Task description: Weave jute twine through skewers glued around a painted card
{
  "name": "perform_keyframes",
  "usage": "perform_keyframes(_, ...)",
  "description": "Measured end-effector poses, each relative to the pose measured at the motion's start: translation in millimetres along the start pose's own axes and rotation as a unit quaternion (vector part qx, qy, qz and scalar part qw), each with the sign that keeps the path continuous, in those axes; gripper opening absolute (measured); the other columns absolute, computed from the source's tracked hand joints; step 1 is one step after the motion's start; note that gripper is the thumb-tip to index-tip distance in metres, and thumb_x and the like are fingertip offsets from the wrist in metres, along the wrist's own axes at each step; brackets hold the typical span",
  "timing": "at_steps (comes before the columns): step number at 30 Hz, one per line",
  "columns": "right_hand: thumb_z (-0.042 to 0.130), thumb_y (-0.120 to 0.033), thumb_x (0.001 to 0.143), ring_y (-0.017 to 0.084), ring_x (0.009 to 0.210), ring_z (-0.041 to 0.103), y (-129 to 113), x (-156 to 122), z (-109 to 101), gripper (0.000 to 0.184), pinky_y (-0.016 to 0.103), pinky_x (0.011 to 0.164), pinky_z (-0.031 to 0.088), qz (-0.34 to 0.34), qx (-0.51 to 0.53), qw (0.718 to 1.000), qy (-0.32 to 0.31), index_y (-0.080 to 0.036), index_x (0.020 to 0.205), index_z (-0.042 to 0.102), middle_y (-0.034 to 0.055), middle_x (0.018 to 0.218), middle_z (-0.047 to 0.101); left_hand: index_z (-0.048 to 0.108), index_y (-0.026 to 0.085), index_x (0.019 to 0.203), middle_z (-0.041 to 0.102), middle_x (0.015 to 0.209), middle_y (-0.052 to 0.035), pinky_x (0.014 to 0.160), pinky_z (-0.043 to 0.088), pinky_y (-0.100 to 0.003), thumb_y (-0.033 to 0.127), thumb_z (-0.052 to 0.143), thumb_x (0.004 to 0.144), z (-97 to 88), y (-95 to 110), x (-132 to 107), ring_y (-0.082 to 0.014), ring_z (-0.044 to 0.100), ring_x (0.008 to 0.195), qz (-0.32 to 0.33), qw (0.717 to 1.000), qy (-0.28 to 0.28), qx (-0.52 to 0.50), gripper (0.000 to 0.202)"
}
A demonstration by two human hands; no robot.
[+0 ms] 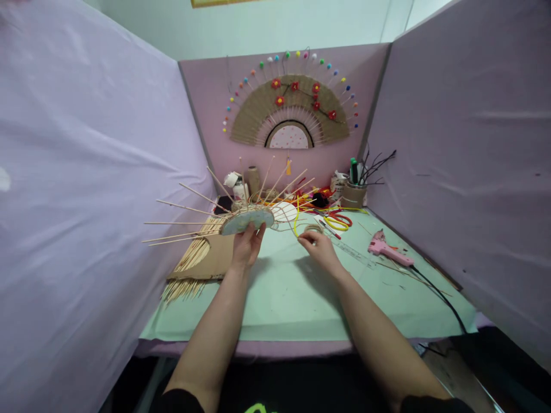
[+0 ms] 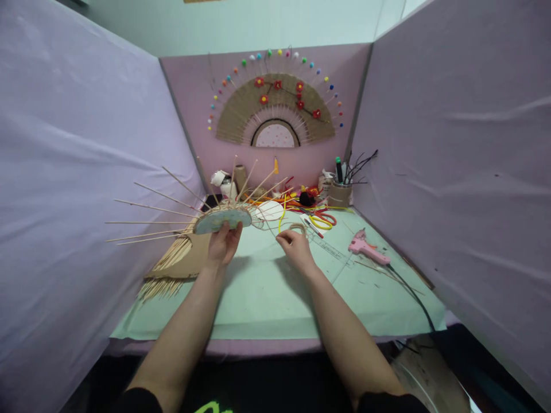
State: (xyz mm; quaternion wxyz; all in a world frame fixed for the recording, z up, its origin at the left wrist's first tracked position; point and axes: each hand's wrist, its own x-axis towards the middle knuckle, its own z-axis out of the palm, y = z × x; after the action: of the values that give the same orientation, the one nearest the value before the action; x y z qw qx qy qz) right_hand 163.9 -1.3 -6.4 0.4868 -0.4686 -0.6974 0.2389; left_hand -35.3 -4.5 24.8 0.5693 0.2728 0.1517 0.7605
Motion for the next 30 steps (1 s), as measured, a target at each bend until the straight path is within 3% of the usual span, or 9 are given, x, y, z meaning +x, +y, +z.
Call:
perform_keyframes(3,0.055,-0.024,0.078,0.015,0.070,0.059,-1.8,-7.4,14.4,0.014,0.026,0.068,0.041,-0.020,-0.063,0.992,-0.111,-0.018,0.073,0.067,0.0036,0.075,0.069,0.064,0.021,0.087,0.070,0.093,0.0039,0.088,0.050,-0.027,0.014,0.073,0.070,2.2,-5.5,-3.9,-0.0097,0.063,0.091,-0.035,0.999,0.005,-0.024,0.020)
perform_keyframes(6,0.054,-0.022,0.079,0.015,0.073,0.060,-4.4,-12.4,22.0,0.015,0.026,0.069,0.039,-0.030,-0.106,0.982,-0.157,-0.019,0.074,0.068,0.0026,0.077,0.070,0.064,0.021,0.088,0.070,0.092,0.0034,0.084,0.051,-0.025,0.014,0.066,0.077,4.6,-12.6,-7.4,-0.0091,0.063,0.089,-0.087,0.995,0.025,-0.049,0.013)
perform_keyframes(12,0.056,-0.031,0.081,0.020,0.087,0.060,-6.1,-10.8,18.3,0.016,0.032,0.080,0.039,-0.042,-0.126,0.986,-0.104,-0.020,0.088,0.067,0.0052,0.091,0.069,0.065,0.019,0.090,0.070,0.094,0.0017,0.082,0.053,-0.024,0.014,0.053,0.087,4.6,-9.4,-4.0,-0.0095,0.064,0.089,-0.114,0.988,0.056,-0.085,0.013)
perform_keyframes(18,0.064,-0.042,0.075,0.023,0.101,0.057,-8.0,-11.1,19.6,0.039,0.037,0.089,0.038,-0.057,-0.098,0.992,-0.058,-0.020,0.106,0.062,0.0083,0.105,0.066,0.066,0.020,0.093,0.071,0.091,0.0023,0.078,0.054,-0.019,0.010,0.047,0.089,2.8,-3.1,-0.6,-0.0070,0.065,0.086,-0.127,0.982,0.080,-0.118,0.021)
perform_keyframes(22,0.059,-0.033,0.080,0.019,0.084,0.061,-9.0,-12.5,20.2,0.024,0.035,0.087,0.037,-0.043,-0.090,0.991,-0.093,-0.022,0.100,0.062,0.0030,0.086,0.070,0.064,0.022,0.102,0.071,0.085,0.0027,0.073,0.053,-0.014,0.005,0.040,0.091,0.2,-1.7,-1.1,-0.0047,0.066,0.079,-0.142,0.978,0.079,-0.129,0.031)
perform_keyframes(25,0.049,-0.027,0.085,0.018,0.077,0.060,-7.7,-10.6,17.7,0.017,0.033,0.082,0.037,-0.037,-0.121,0.987,-0.102,-0.021,0.088,0.064,0.0025,0.079,0.069,0.064,0.021,0.103,0.071,0.082,0.0019,0.061,0.051,-0.009,0.012,0.040,0.092,-4.5,1.9,-1.2,-0.0048,0.066,0.075,-0.178,0.974,0.063,-0.124,0.028)
perform_keyframes(30,0.039,-0.027,0.088,0.019,0.084,0.058,1.1,-1.1,3.9,0.027,0.030,0.078,0.037,-0.003,-0.186,0.982,-0.018,-0.019,0.085,0.065,0.0056,0.087,0.069,0.062,0.022,0.100,0.068,0.080,-0.0002,0.044,0.043,-0.006,0.026,0.040,0.094,-11.3,8.5,-3.2,-0.0055,0.065,0.071,-0.242,0.964,-0.002,-0.113,0.024)
